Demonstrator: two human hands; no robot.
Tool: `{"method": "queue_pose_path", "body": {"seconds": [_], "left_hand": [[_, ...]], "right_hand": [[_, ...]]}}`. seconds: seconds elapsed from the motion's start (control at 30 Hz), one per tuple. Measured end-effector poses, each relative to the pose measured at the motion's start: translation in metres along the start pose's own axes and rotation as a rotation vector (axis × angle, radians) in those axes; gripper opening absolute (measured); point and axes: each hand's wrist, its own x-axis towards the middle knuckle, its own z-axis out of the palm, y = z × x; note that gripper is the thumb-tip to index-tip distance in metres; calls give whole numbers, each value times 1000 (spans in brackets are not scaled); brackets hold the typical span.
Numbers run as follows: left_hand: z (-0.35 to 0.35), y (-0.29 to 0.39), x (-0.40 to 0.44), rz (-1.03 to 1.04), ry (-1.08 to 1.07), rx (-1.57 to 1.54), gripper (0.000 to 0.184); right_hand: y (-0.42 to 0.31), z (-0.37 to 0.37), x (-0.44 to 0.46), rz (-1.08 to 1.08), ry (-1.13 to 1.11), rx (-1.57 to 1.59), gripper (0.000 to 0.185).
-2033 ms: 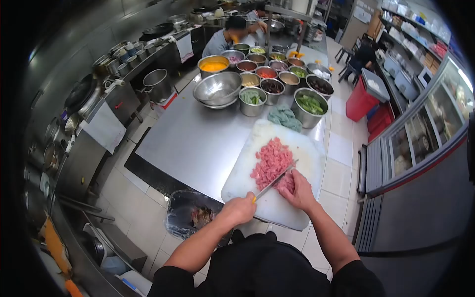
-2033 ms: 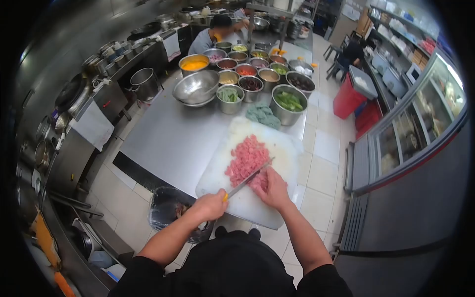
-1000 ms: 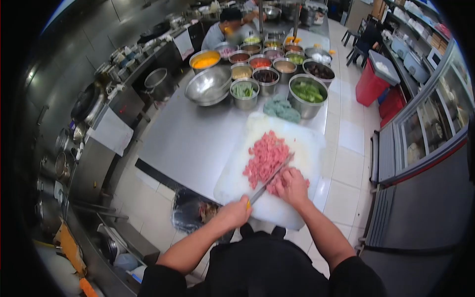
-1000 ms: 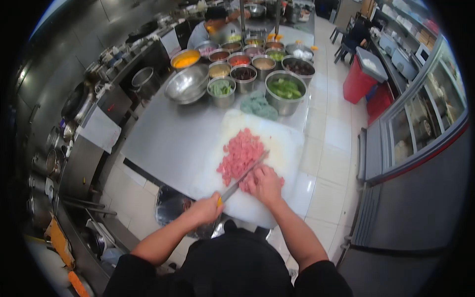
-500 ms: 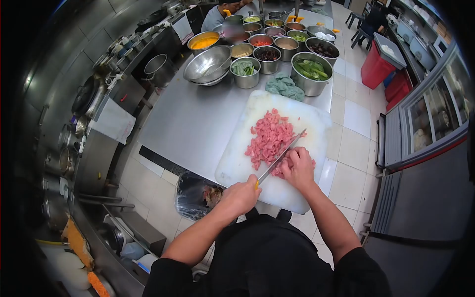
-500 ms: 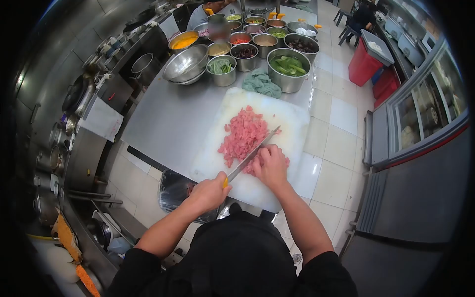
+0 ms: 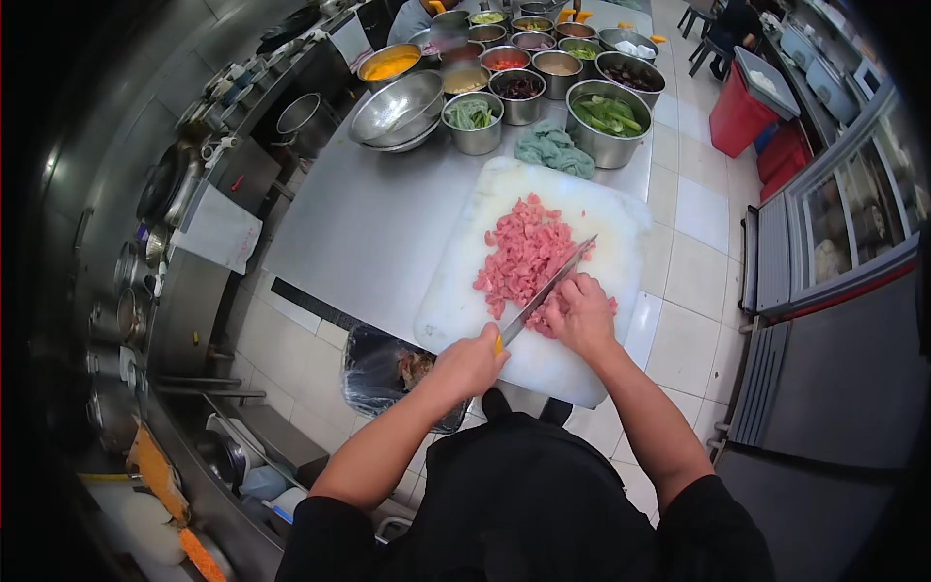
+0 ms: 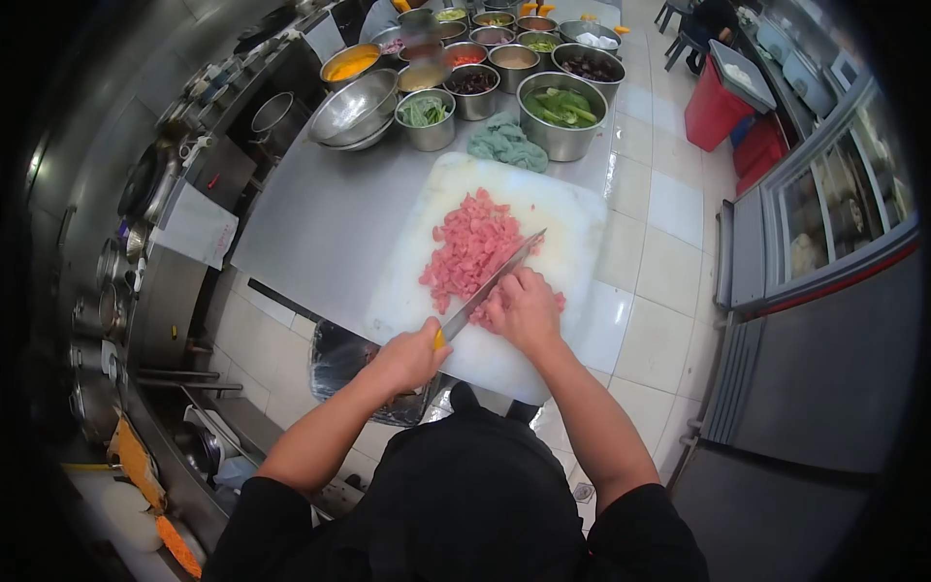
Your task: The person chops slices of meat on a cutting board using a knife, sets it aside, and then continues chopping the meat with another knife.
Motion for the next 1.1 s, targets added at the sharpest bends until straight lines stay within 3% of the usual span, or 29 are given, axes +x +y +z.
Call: {"method": "queue_pose_path", "body": {"seconds": [0.17, 0.33, 0.63, 0.93, 1.1], "left_hand": [[-21, 10, -4, -48, 51, 9, 37], [-23, 21, -22, -20, 45, -13, 38], [-20, -17, -90, -111, -158, 83, 38], [5, 14, 13, 56, 54, -4, 37], [-24, 21, 3, 12, 53, 0, 42]], "right_hand": [[3, -5, -6, -23, 96, 116, 16], [2, -2, -9, 8, 107, 12, 19], [4, 3, -6, -10, 86, -30, 16], [6, 3, -7, -11, 12, -16, 16], [1, -12, -6, -40, 115, 44, 21]]}}
